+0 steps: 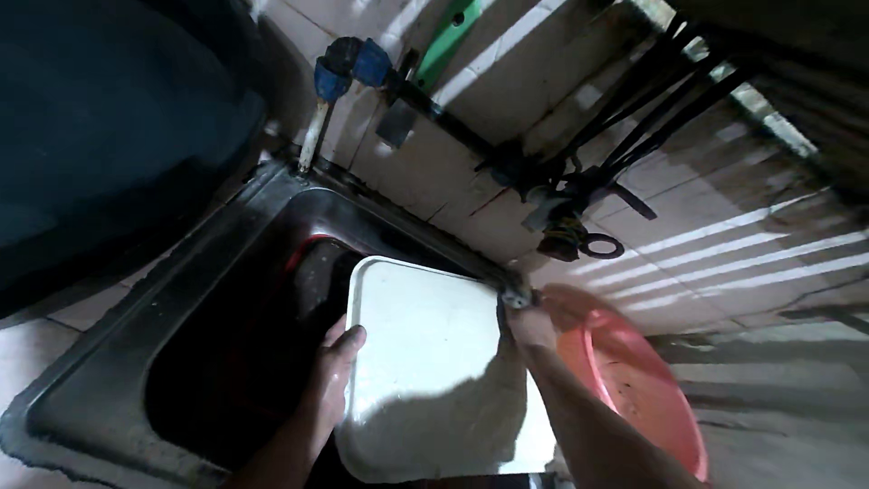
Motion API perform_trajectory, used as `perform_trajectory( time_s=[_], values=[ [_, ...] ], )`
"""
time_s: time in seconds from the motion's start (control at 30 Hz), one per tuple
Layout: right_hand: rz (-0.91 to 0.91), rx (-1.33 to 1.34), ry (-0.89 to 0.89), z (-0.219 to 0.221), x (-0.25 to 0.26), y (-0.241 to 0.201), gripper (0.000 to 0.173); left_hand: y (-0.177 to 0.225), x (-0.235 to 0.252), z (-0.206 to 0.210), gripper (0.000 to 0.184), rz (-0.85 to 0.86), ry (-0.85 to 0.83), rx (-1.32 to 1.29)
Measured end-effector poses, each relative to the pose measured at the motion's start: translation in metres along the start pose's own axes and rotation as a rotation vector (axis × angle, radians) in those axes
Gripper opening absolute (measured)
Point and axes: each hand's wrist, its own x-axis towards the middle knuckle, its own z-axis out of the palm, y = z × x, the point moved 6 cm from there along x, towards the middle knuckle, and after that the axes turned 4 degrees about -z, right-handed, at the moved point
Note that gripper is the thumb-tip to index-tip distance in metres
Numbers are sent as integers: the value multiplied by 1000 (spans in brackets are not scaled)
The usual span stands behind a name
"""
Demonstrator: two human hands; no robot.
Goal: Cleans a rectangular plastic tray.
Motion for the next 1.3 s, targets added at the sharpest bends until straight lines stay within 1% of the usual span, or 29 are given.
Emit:
perform_trajectory(
  time_s=[0.03,0.1,0.17,0.23,0.27,0.33,0.4,0.43,0.47,0.5,0.53,0.57,0.6,0.67,0.7,0.73,0.77,0.8,0.83,0.9,0.93,0.97,1.0,1.03,1.1,1.17,1.2,1.23,1.3],
  values=[
    [-12,35,8,1,-10,-7,56,1,-1,-1,49,-7,13,16],
    [-118,98,-12,10,-44,-50,56,4,-1,-3,45,-22,34,76],
    [-369,131,13,23,-90,-107,61,4,-2,-4,43,-32,52,146],
    [-656,188,82,33,-124,-154,53,3,-2,-6,44,-40,60,173],
    [-729,204,85,34,-133,-166,51,2,-3,-6,45,-49,60,163],
    [-776,196,21,35,-151,-175,53,2,-4,-7,43,-62,45,110],
    [-864,177,-99,38,-194,-165,56,1,-4,-9,36,-59,40,30],
    [-960,195,-83,39,-219,-154,53,-1,-2,-10,36,-64,14,6],
    [-1059,215,1,42,-239,-137,49,-2,0,-11,42,-89,-11,46],
    [-1111,234,61,45,-250,-115,45,-3,2,-10,44,-110,-7,42],
    [-1108,247,93,45,-249,-89,44,-6,4,-9,45,-132,12,20],
    [-1039,246,106,43,-237,-62,45,-8,6,-9,45,-145,31,12],
    [-903,233,78,37,-216,-33,48,-9,7,-8,45,-152,42,14],
    [-536,213,26,21,-163,23,62,-9,7,-8,44,-145,39,33],
    [-366,194,1,14,-140,40,66,-8,6,-8,45,-132,37,51],
    [-238,168,-20,8,-129,42,65,-7,5,-7,46,-117,34,72],
    [-151,136,-46,4,-129,30,66,-7,3,-7,48,-103,30,94],
    [-127,116,-68,5,-140,9,69,-6,2,-6,50,-91,21,123],
    [-188,122,-66,10,-161,-17,70,-4,0,-5,52,-85,7,141],
    [-510,151,-35,28,-211,-66,67,0,-1,-3,54,-78,-21,171],
    [-701,180,10,35,-228,-78,61,1,0,-3,54,-75,-18,179],
    [-801,197,24,38,-230,-79,57,1,2,-4,56,-77,-14,176],
    [-792,202,12,37,-217,-70,55,1,3,-4,58,-84,-4,166],
    [-704,181,14,33,-190,-52,53,1,5,-5,58,-90,3,156],
    [-413,139,13,10,-127,-6,54,0,6,-4,56,-95,16,133],
    [-188,86,5,-7,-85,35,47,-1,7,-5,56,-97,35,118],
    [-139,86,1,-10,-80,44,45,-1,6,-5,56,-101,46,113],
    [-138,72,-9,-10,-90,45,46,-1,4,-5,56,-104,54,109],
    [-293,32,28,-3,-140,35,50,0,4,-5,54,-95,73,112]
  ],
)
